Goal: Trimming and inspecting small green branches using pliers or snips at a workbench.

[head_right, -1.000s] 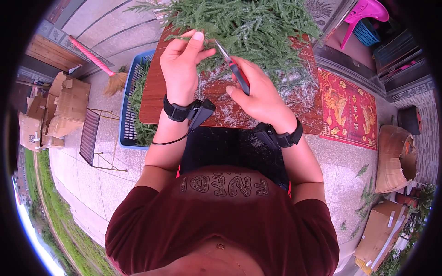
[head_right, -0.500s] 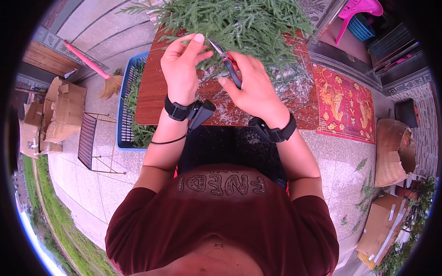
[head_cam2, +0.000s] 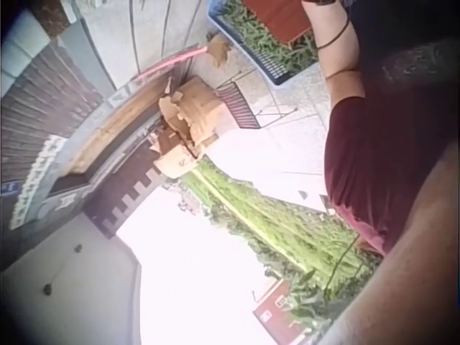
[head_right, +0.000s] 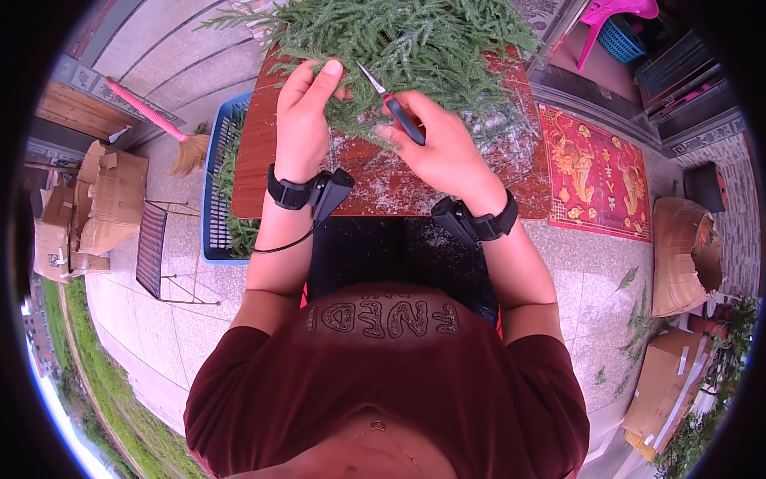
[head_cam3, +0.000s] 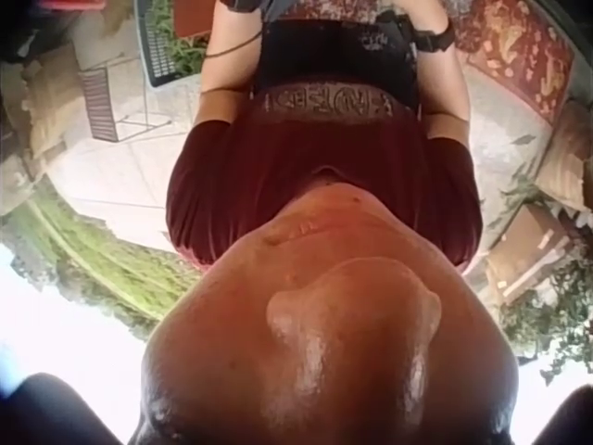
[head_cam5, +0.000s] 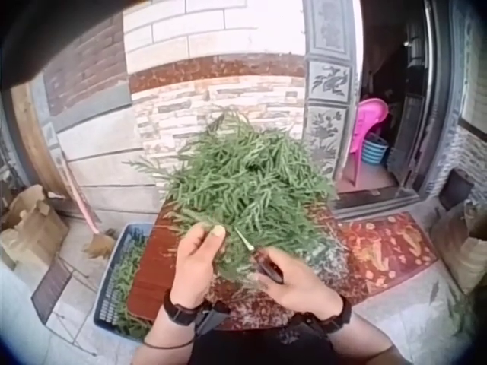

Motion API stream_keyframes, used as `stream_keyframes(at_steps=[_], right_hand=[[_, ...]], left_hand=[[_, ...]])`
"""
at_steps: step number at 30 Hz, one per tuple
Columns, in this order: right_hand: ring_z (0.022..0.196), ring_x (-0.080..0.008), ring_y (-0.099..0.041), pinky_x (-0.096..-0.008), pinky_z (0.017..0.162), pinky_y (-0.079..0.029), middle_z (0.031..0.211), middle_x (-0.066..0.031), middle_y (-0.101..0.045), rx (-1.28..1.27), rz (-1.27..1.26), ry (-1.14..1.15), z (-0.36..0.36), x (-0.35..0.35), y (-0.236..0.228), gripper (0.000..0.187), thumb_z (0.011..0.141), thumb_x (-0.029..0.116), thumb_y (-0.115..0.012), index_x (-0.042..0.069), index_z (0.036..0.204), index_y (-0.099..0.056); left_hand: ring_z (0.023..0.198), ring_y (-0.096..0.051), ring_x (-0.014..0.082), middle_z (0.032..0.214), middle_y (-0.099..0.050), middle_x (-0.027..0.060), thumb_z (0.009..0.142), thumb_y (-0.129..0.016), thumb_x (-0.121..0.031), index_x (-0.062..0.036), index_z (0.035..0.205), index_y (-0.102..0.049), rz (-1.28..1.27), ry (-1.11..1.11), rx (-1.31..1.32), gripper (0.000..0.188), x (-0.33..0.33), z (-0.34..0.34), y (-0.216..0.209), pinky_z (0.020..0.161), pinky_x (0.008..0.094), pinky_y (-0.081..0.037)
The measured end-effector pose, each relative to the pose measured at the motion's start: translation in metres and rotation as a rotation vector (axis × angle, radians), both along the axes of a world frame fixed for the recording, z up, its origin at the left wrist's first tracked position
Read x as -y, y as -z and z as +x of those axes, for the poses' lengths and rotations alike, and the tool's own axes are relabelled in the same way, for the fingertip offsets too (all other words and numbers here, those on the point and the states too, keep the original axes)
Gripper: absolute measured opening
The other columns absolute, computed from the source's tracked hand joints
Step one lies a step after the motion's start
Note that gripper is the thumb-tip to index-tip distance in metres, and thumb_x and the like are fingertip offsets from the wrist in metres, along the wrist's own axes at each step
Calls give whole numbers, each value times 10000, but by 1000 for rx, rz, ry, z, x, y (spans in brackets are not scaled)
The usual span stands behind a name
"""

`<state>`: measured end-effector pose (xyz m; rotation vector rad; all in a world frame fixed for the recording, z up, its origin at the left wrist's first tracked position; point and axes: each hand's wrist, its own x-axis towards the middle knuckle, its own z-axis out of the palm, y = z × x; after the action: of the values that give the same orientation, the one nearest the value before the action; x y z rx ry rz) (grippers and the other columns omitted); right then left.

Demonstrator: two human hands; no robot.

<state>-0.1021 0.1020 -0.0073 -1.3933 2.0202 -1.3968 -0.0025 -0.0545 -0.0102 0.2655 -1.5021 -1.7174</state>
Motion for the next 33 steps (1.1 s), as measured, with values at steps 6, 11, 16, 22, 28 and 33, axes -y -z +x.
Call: stream_keyframes(at_steps=[6,11,16,22,28,33], right_hand=[[723,-68,-498,-225,642,-417,831,1,-561,309,-116,-80,-5,1,7,318,893,282,-675,36,1071,-580],[719,-70,-489,-225,635,-411,824,3,-538,355,-52,-102,-4,-2,9,324,897,297,-668,42,1047,-535],[715,-100,-469,-252,642,-401,792,-3,-508,105,-30,-56,11,-3,-2,328,895,284,-661,42,1035,-489],[704,-122,-437,-278,633,-387,764,-16,-480,18,-73,-30,12,-3,0,308,888,251,-653,34,1014,-475],[692,-159,-508,-311,628,-422,763,-51,-525,157,-89,-23,6,-2,10,247,880,193,-632,31,1003,-492],[678,-105,-474,-270,592,-378,763,1,-487,518,-134,-157,5,-3,5,175,873,117,-633,47,961,-499]], left_hand=[[663,-544,83,715,-561,-8,955,-590,-231,-27,977,-604,-62,66,40,206,-8,-2,3,630,246,-449],[607,-473,72,659,-494,-25,967,-567,-224,-35,954,-576,55,101,-15,190,-24,-8,5,594,245,-439],[571,-393,64,637,-433,-37,979,-544,-218,-44,906,-529,156,141,-42,189,-27,-7,5,566,252,-423],[557,-366,61,627,-398,-46,985,-536,-222,-53,901,-510,165,159,-29,190,-29,-7,4,553,248,-399],[577,-345,29,671,-412,-78,959,-588,-217,-73,1005,-579,234,201,-106,152,-33,-10,8,546,213,-323],[584,-341,34,676,-410,-78,959,-589,-225,-70,1027,-584,286,236,-142,170,-32,-8,7,552,218,-320]])
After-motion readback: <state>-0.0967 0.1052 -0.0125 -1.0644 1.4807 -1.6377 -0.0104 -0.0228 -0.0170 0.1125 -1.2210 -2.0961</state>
